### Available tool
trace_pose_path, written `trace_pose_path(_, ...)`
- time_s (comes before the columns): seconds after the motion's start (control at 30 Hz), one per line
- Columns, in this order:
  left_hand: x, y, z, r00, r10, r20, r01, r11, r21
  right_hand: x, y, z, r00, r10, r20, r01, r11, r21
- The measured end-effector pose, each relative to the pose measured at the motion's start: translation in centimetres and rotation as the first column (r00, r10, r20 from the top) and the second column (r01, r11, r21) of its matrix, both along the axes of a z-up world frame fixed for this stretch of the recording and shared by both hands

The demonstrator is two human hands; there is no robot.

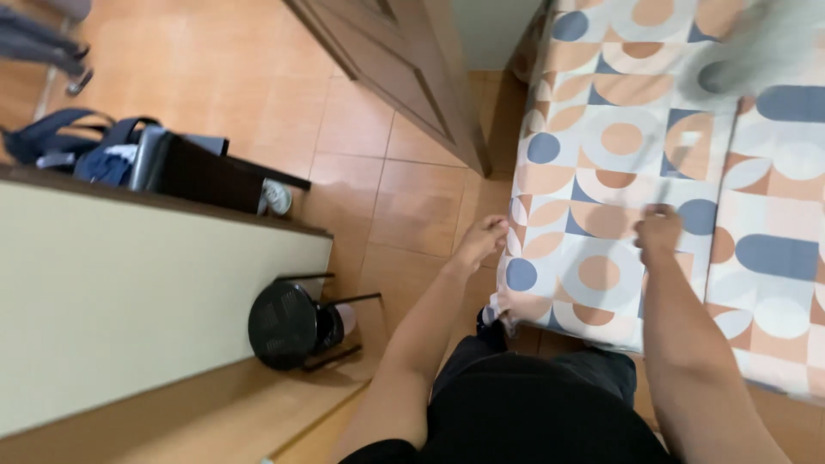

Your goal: The person uses a feather duster to clean the inside of a wooden wardrobe, the floor, and the surfaces of two beds. They move around the room to reach different areas, including the door and a small stool.

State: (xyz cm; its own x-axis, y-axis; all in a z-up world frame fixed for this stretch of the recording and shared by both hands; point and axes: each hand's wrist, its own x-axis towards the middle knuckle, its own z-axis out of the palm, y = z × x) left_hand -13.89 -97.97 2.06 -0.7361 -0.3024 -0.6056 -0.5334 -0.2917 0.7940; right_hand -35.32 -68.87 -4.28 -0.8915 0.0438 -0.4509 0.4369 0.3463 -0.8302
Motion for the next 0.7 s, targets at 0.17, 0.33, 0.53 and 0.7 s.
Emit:
trace_pose_path(0.17,1.9,-2.2,-1.4,0.986,-0.125,0.106,0.128,0.992,-0.019,5.1,-4.4,0.6,0.857,0.515,-0.026,-0.455,0.779,0.431)
trace_pose_path(0.33,0.7,-0.6,-2.3,0.958,-0.28,0.069,0.28,0.96,-0.004,12.1,-2.4,9.3,0.912,0.411,0.019,-0.382,0.829,0.409)
trace_pose_path(0.53,-0.5,4.9,-1.5,0.915,-0.4,0.059,0.398,0.916,0.048,18.9,9.7,5.1,0.914,0.109,-0.391,0.046,0.929,0.367)
trace_pose_path(0.7,0.1,11.4,-2.5,0.877,-0.475,0.074,0.473,0.88,0.045,20.1,16.3,7.7,0.736,-0.641,-0.22,0.592,0.766,-0.251)
